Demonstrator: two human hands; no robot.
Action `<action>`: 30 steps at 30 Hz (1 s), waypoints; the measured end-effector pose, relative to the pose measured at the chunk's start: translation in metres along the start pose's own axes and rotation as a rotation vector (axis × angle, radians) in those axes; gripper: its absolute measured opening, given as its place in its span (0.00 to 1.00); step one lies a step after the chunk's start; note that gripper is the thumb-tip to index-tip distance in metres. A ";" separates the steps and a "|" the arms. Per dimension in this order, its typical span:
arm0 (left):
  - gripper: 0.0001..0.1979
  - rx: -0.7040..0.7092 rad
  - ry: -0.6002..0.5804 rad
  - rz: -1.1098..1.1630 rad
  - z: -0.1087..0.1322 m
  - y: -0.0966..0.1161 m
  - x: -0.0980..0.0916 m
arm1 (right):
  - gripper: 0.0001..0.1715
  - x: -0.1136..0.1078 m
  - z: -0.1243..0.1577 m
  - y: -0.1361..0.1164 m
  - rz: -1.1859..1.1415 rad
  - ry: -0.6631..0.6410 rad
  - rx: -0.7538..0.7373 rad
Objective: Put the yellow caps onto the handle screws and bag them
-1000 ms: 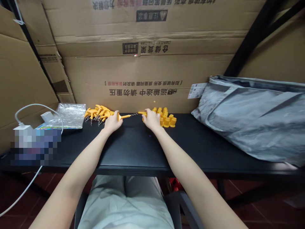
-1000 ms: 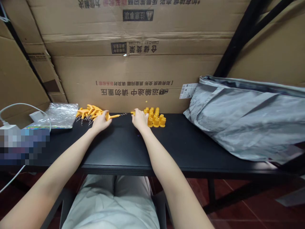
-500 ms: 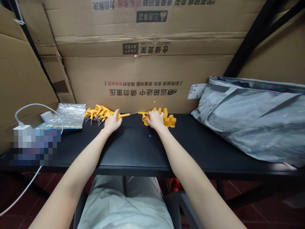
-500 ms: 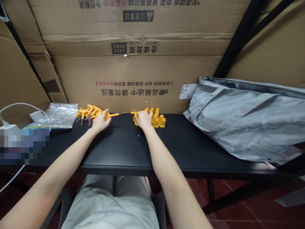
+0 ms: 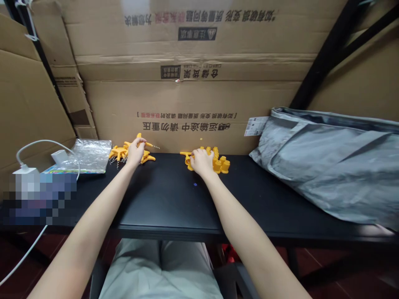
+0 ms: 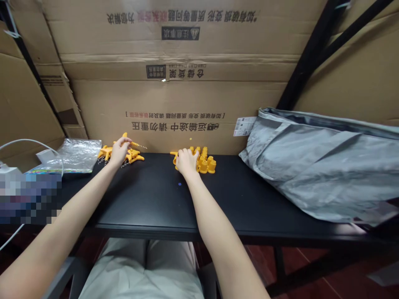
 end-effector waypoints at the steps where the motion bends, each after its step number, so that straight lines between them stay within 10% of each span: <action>1: 0.09 -0.011 0.001 0.036 -0.008 0.000 -0.003 | 0.13 -0.001 0.000 0.000 -0.002 0.012 0.006; 8: 0.07 -0.340 -0.323 0.236 -0.042 -0.014 -0.010 | 0.15 0.002 0.003 -0.017 0.010 0.015 -0.051; 14: 0.06 -0.563 -0.482 -0.099 -0.055 -0.053 -0.025 | 0.18 0.026 -0.005 -0.037 0.213 -0.115 -0.108; 25: 0.18 -0.335 0.094 -0.288 -0.059 -0.080 -0.030 | 0.22 0.041 -0.009 -0.054 0.231 -0.205 -0.110; 30: 0.08 -0.284 0.109 -0.339 -0.062 -0.085 -0.022 | 0.23 0.036 -0.002 -0.060 0.133 -0.222 -0.078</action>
Point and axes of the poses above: each hand's wrist, its own z-axis away from the middle knuckle, its own x-axis out of the palm, y = z × x, the point moved 6 cm from there along -z, towards the middle knuckle
